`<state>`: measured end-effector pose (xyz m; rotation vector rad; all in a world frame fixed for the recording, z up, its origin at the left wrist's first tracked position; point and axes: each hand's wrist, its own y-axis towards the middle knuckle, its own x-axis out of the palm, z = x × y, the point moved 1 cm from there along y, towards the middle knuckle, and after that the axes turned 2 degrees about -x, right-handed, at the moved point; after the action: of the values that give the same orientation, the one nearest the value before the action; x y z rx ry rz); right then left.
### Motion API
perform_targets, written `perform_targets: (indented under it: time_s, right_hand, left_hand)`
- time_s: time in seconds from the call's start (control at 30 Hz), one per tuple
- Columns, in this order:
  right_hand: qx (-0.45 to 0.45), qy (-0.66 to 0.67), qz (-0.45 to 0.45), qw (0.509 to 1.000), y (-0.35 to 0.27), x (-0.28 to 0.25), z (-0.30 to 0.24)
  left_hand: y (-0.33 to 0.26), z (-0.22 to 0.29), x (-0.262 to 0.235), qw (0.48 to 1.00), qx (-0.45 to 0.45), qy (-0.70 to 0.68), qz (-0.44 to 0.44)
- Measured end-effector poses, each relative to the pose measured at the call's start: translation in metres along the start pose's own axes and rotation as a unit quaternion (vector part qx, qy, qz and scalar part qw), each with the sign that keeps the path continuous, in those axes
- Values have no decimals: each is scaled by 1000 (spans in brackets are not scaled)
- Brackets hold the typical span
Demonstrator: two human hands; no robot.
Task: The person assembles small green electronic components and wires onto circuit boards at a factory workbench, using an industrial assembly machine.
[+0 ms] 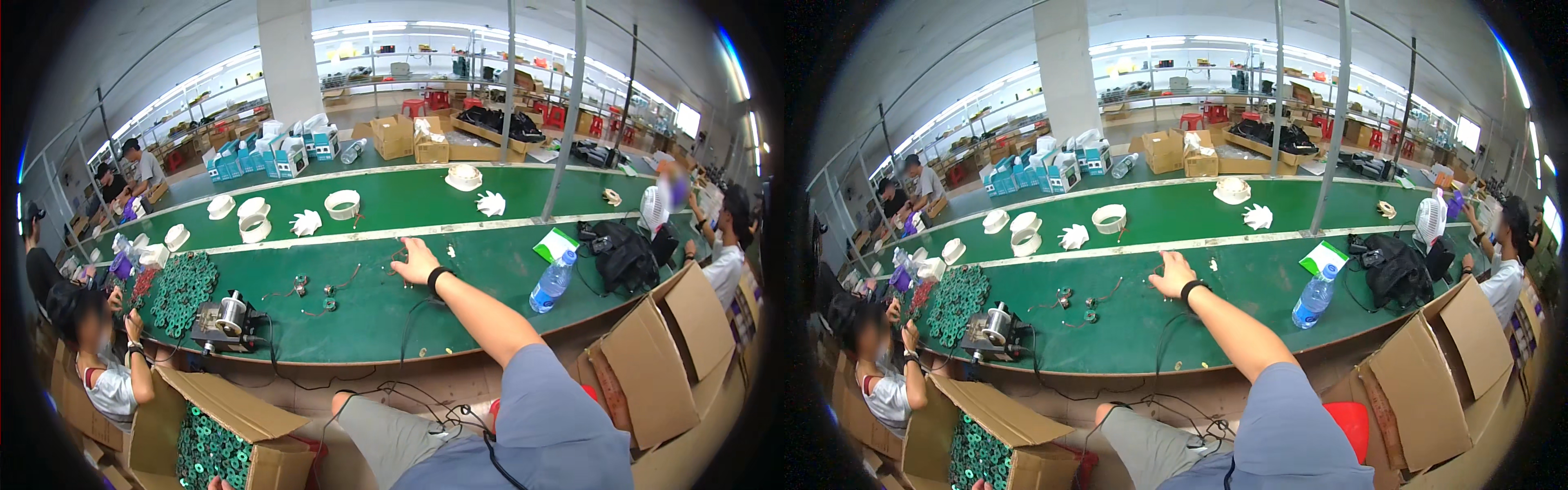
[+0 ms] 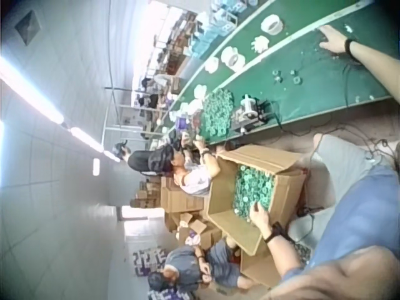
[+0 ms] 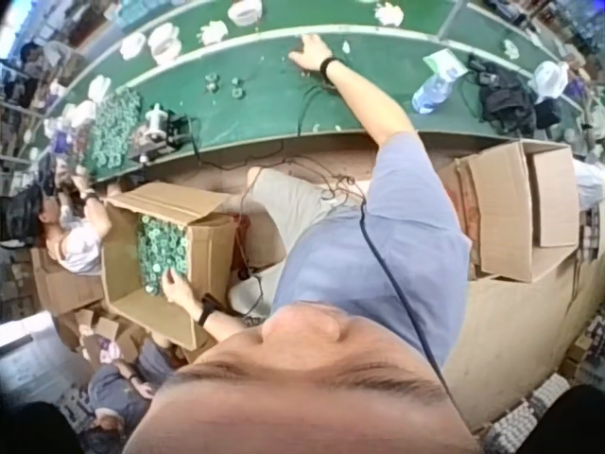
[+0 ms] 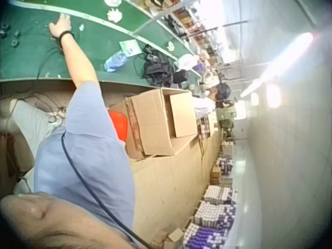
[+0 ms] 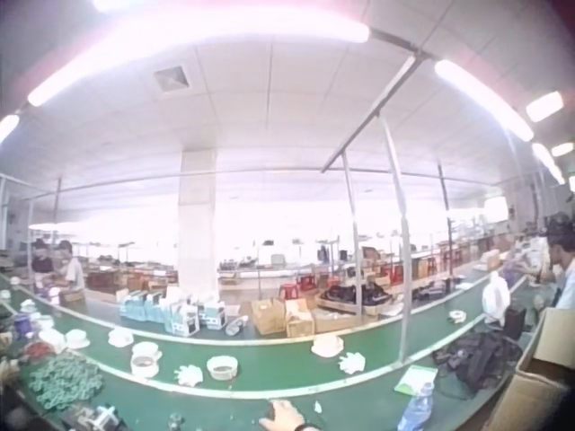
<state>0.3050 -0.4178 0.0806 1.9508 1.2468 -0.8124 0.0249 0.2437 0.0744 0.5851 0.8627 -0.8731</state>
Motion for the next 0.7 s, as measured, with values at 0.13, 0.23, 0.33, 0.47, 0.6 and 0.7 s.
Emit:
perform_targets:
  time_s: [0.13, 0.23, 0.33, 0.47, 0.6, 0.7]
  right_hand:
    - [-231, 53, 115, 965, -68, 3, -62]
    - [-264, 54, 14, 963, -134, 23, -80]
    - [-251, -15, -45, 967, -173, 45, -66]
    - [-250, -55, -30, 966, -184, 58, -72]
    - [-194, -57, 1, 979, -182, 59, -74]
    - [-178, -73, 10, 981, -184, 50, -62]
  left_hand:
    - [-14, -10, -12, 999, -19, -17, 36]
    - [-8, -21, -5, 999, -5, -21, 41]
    - [-4, -11, -1, 999, 18, -7, 28]
    - [-18, 17, -14, 999, -37, -11, 7]
    - [-15, 1, -8, 999, 6, 15, 30]
    - [-14, 31, 1, 999, -42, -7, -1]
